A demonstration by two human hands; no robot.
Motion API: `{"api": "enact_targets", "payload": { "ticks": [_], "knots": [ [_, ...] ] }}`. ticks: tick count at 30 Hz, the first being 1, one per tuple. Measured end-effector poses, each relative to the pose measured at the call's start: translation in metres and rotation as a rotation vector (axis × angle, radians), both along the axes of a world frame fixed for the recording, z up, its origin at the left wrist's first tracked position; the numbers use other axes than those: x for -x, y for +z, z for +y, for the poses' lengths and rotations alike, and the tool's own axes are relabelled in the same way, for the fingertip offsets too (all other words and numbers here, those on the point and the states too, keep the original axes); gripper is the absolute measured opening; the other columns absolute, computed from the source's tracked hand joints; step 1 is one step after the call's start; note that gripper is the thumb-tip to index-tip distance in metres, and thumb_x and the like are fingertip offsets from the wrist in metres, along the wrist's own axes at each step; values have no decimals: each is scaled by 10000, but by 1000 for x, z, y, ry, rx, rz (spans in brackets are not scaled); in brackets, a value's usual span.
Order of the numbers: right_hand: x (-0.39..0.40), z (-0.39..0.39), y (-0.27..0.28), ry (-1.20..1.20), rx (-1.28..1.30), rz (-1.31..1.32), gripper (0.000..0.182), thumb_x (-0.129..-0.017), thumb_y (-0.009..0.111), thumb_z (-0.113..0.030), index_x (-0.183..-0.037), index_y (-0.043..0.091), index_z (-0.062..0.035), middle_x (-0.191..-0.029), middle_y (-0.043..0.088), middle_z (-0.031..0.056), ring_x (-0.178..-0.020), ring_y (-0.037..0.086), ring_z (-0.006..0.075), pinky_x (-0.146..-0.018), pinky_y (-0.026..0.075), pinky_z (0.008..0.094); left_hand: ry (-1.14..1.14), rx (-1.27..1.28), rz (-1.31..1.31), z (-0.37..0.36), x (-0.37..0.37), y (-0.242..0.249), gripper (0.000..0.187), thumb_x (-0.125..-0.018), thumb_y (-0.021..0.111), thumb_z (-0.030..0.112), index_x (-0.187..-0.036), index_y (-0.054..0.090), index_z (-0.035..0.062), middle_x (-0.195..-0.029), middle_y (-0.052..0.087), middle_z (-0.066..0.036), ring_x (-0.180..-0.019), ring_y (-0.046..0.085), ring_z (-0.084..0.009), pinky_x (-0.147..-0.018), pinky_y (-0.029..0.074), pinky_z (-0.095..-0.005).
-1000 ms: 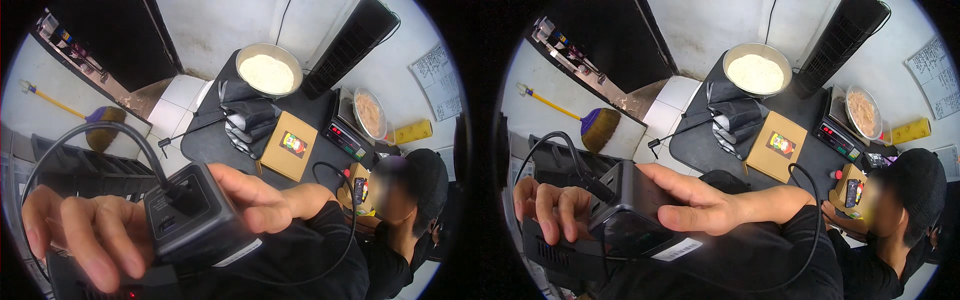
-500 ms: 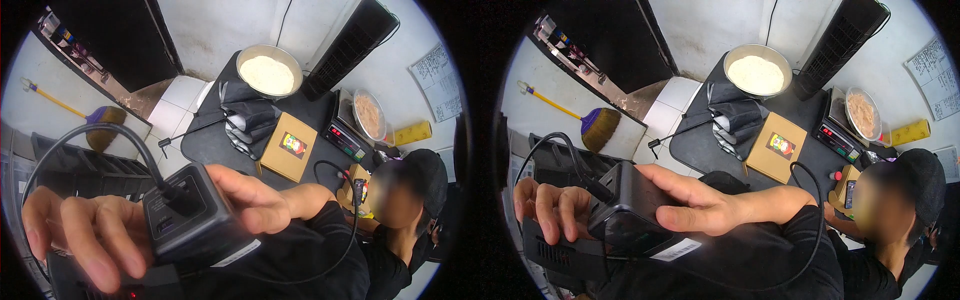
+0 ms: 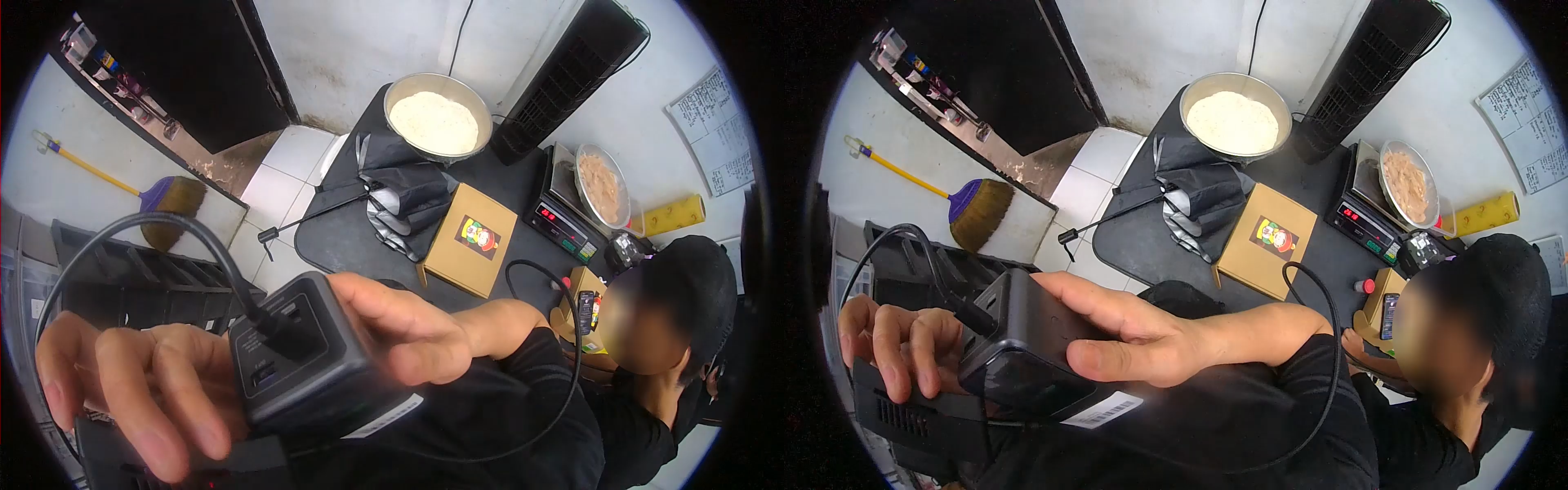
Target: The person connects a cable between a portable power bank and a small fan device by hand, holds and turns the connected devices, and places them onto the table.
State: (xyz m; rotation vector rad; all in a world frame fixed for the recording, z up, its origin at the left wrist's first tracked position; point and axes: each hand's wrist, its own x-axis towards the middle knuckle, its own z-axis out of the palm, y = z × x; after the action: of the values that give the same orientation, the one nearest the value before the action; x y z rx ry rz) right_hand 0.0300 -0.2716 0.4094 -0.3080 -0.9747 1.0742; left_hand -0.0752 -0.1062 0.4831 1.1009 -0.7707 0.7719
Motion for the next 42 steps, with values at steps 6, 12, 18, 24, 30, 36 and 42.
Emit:
{"api": "enact_targets", "payload": {
  "ticks": [6,12,18,24,30,36,42],
  "knots": [
    [3,2,-1,11,-23,14,645,-947,475,-291,-1402,163,44,-1303,366,116,-1198,371,174,-982,309,288,14,43,-83,2,1,-6,533,-705,720,-9,-1105,368,-18,-1056,491,-139,-882,623,-219,-664,604,-305],
    [5,5,-4,56,-5,27,644,-949,471,-279,-1403,155,50,-1316,358,117,-1215,358,172,-994,300,286,-3,60,-120,1,3,-3,515,-708,722,4,-1082,372,-44,-1075,458,-129,-894,614,-210,-649,611,-315],
    [4,7,-4,61,-5,57,642,-949,471,-265,-1404,151,54,-1326,351,118,-1223,356,176,-999,297,287,13,-28,-84,5,1,-2,562,-722,705,-14,-1129,318,-21,-996,494,-143,-877,629,-195,-687,604,-311],
    [1,10,-2,89,2,70,640,-948,474,-267,-1402,157,54,-1318,359,120,-1216,363,177,-997,299,288,167,121,-124,-8,-4,2,546,-708,697,-58,-1104,322,-20,-986,475,-121,-888,619,-204,-671,609,-319],
    [1,13,-1,99,-36,48,645,-951,471,-261,-1406,139,54,-1333,348,122,-1229,351,173,-1009,288,290,34,28,-111,7,3,-3,538,-694,694,-79,-1083,327,-26,-1068,422,-118,-929,594,-201,-680,608,-311],
    [-3,12,0,124,-32,47,646,-951,471,-264,-1407,140,53,-1343,343,123,-1240,342,172,-1013,284,291,79,121,-172,-2,-3,-2,505,-691,700,-77,-1056,355,-27,-1074,420,-111,-907,594,-190,-663,609,-295],
    [-6,13,1,114,-38,18,639,-953,467,-264,-1406,146,53,-1339,348,122,-1238,343,173,-1011,285,291,80,134,-164,0,-3,-1,471,-705,690,-70,-1044,365,-28,-1050,433,-113,-884,598,-192,-652,605,-286]
  ]
}}
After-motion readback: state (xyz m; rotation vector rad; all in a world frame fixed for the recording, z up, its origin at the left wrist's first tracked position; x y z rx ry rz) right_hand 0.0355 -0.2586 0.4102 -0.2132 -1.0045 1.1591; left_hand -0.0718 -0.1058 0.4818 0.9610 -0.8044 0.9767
